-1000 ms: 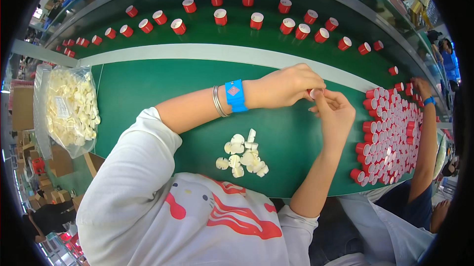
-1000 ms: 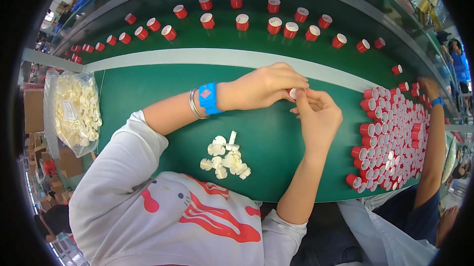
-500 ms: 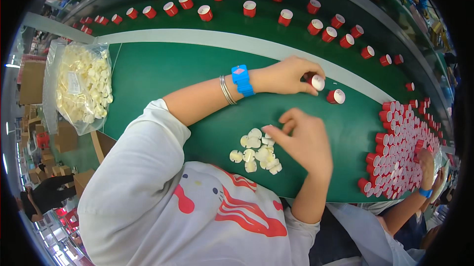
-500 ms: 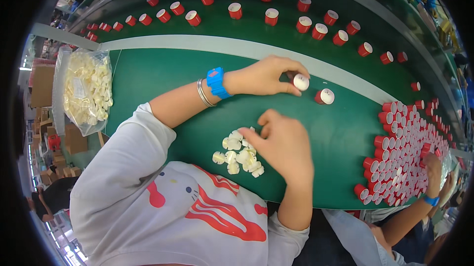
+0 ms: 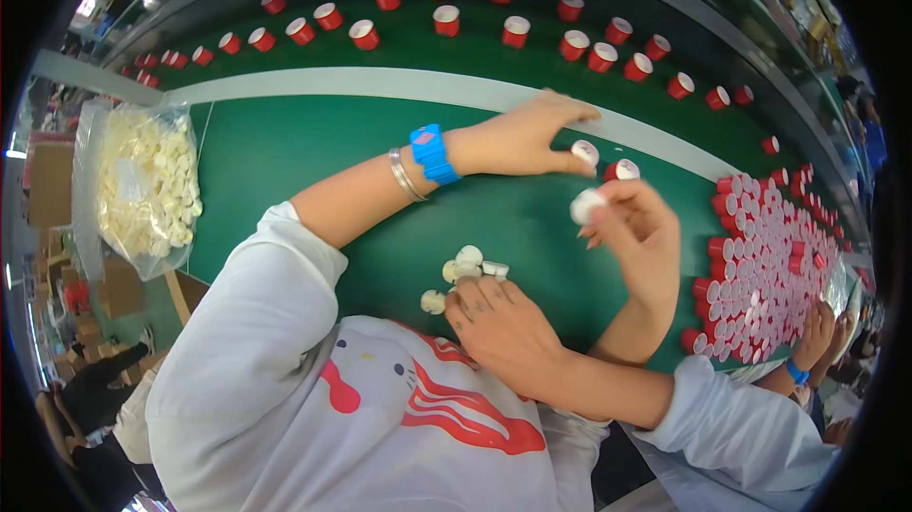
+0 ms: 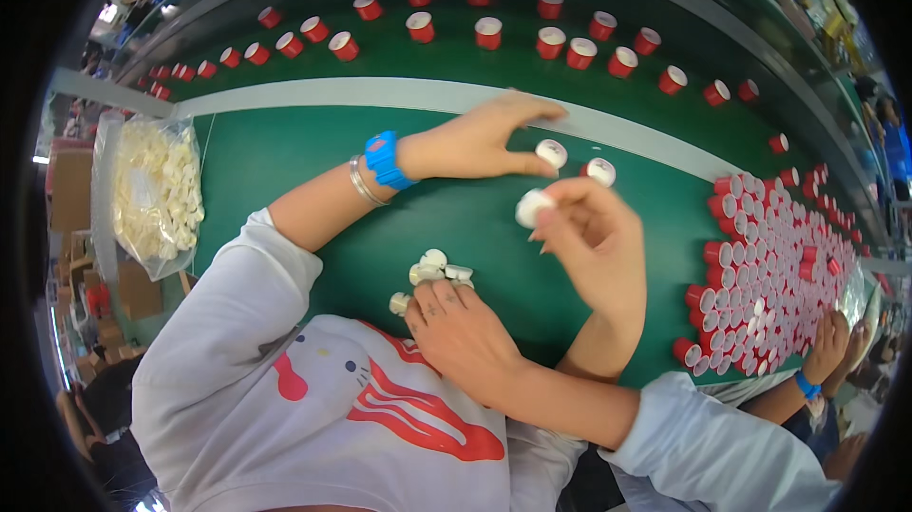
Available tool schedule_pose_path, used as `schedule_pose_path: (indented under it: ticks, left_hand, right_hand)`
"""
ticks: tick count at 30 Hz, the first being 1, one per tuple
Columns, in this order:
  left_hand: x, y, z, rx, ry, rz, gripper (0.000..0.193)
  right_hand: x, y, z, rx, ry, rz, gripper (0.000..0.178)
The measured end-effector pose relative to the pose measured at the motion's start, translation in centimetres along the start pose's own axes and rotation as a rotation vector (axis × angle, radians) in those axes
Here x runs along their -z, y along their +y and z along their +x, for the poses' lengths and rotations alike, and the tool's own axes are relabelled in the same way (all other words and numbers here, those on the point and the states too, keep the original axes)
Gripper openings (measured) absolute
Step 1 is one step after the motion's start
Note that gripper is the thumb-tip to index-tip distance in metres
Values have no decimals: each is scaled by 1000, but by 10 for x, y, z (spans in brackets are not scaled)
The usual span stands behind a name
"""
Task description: The person is manually inserting small white components into red cylindrical containers on an assembly line.
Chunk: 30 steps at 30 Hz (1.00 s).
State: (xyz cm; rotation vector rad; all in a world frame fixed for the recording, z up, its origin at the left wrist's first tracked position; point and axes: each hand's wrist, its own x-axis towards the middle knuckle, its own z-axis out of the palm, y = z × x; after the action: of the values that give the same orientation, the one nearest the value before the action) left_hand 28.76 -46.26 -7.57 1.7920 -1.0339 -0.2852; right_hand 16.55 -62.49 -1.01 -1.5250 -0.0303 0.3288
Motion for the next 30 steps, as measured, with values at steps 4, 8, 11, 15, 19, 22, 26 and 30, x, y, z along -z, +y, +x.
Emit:
schedule_pose_path:
  ticks: [4, 8, 11, 15, 19, 22, 26, 30]
  left_hand:
    - [-4, 25, 26, -195, 135, 249, 48]
    - [-59, 75, 79, -201, -307, -41, 27]
    - [-79, 83, 93, -207, -287, -66, 27]
    - [-100, 91, 98, -207, -265, -129, 29]
    - [-99, 92, 93, -198, -260, -186, 31]
    - [-99, 91, 95, -194, -267, -236, 32]
    - [-113, 91, 106, -163, -209, -268, 34]
    - [-146, 128, 91, -189, -173, -347, 35]
  right_hand:
    - [8, -2, -13, 186, 127, 35, 18]
    - [15, -6, -26, 365, 233, 46, 17]
    - [17, -9, -23, 521, 259, 62, 17]
    - [23, -12, -21, 726, 298, 86, 17]
    - [25, -12, -20, 886, 334, 115, 18]
    - [25, -12, -22, 887, 382, 169, 20]
    - [-22, -16, -28, 736, 139, -171, 20]
    - [-48, -46, -85, 304, -171, -503, 19]
